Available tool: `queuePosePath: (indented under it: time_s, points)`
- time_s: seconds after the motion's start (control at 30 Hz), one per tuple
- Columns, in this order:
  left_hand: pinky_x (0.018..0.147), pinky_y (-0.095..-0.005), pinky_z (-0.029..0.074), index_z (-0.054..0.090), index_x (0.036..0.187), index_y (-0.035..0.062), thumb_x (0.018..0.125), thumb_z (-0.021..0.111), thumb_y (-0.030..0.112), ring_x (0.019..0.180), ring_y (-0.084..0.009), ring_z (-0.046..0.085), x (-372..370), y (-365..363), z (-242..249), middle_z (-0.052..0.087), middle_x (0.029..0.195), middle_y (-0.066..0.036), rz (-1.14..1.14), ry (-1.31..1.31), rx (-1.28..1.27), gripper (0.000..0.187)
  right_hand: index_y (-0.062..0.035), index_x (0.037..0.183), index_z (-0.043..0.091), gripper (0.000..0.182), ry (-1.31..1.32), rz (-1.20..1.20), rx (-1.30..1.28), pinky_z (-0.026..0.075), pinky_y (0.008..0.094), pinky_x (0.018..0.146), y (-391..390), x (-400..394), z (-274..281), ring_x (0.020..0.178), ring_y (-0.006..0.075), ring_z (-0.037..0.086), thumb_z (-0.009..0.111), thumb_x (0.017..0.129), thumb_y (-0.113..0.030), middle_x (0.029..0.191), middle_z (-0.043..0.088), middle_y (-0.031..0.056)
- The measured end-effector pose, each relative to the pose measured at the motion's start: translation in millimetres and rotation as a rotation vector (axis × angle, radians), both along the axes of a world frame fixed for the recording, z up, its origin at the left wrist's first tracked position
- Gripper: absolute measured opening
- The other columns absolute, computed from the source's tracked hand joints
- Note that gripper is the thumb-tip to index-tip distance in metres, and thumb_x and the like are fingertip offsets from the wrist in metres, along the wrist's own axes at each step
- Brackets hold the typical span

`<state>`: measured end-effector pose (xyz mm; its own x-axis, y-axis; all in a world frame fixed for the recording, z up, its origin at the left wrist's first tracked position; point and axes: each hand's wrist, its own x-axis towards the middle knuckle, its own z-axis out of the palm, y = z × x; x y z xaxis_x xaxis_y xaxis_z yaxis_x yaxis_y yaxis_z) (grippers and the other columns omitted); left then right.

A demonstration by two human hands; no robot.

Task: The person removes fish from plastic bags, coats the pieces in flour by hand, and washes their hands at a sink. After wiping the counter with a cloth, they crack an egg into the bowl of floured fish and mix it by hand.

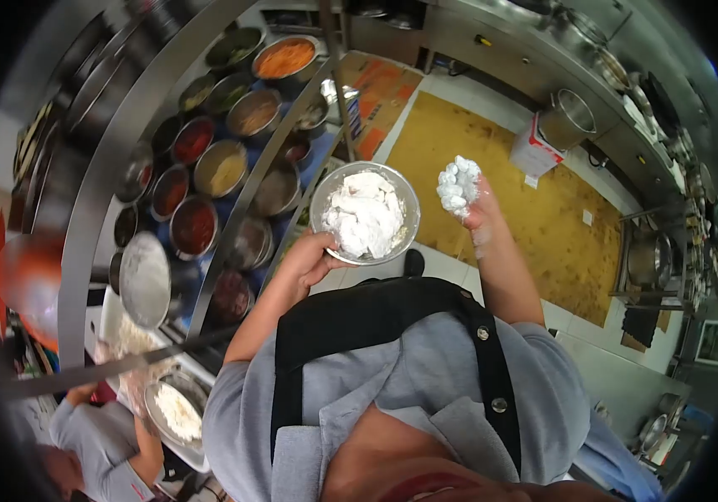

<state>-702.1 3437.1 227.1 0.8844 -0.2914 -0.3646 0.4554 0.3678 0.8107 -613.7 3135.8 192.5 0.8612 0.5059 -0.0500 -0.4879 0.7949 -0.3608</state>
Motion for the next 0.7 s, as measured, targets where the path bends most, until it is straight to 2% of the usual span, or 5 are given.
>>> queuePosePath:
  time_s: [0.27, 0.53, 0.57, 0.63, 0.7]
  points:
    - [0.08, -0.0458, 0.053, 0.033, 0.122, -0.0113, 0.072, 0.038, -0.003, 0.1, -0.0347, 0.057, 76.9, -53.8, -68.4, 0.051, 0.115, -0.023, -0.025, -0.018, -0.067, 0.051, -0.011, 0.072, 0.052, 0.027, -0.111, -0.167, -0.112, 0.033, 0.0231, 0.032, -75.5, 62.5, -34.4, 0.044, 0.013, 0.044, 0.05, 0.089, -0.032, 0.062, 0.051, 0.0044]
    - [0.074, -0.0462, 0.055, 0.03, 0.128, -0.0047, 0.07, 0.038, -0.005, 0.1, -0.0343, 0.058, 112.5, -75.3, -49.2, 0.049, 0.118, -0.022, 0.013, -0.023, -0.06, 0.058, -0.0121, 0.077, 0.051, 0.024, -0.054, -0.062, -0.486, 0.033, 0.0229, 0.033, -79.5, 101.1, -29.3, 0.045, 0.0125, 0.045, 0.051, 0.088, -0.034, 0.062, 0.051, 0.0031]
    - [0.074, -0.0463, 0.055, 0.028, 0.129, -0.0028, 0.069, 0.04, -0.004, 0.099, -0.0338, 0.058, 187.6, -121.0, -37.0, 0.049, 0.118, -0.021, -0.001, 0.0, -0.049, 0.061, -0.0124, 0.076, 0.051, 0.024, -0.037, -0.08, -0.5, 0.033, 0.0228, 0.032, -118.9, 171.1, -22.2, 0.045, 0.0117, 0.045, 0.054, 0.087, -0.033, 0.062, 0.051, 0.0031]
    - [0.074, -0.0463, 0.055, 0.027, 0.129, -0.0023, 0.069, 0.041, -0.004, 0.099, -0.0337, 0.058, 146.6, -114.9, -31.0, 0.05, 0.118, -0.02, 0.022, -0.026, -0.102, 0.061, -0.0124, 0.074, 0.051, 0.023, -0.007, -0.003, -0.346, 0.033, 0.0224, 0.032, -105.4, 140.0, -16.0, 0.045, 0.0116, 0.045, 0.054, 0.086, -0.032, 0.063, 0.051, 0.003]
    - [0.074, -0.0461, 0.055, 0.027, 0.13, 0.0003, 0.07, 0.042, -0.004, 0.098, -0.0331, 0.058, 234.1, -118.9, -49.8, 0.05, 0.117, -0.02, 0.006, -0.035, -0.146, 0.062, -0.0123, 0.071, 0.051, 0.024, 0.054, 0.029, -0.217, 0.032, 0.0218, 0.032, -113.5, 230.7, -29.6, 0.046, 0.0122, 0.045, 0.053, 0.087, -0.03, 0.063, 0.051, 0.0034]
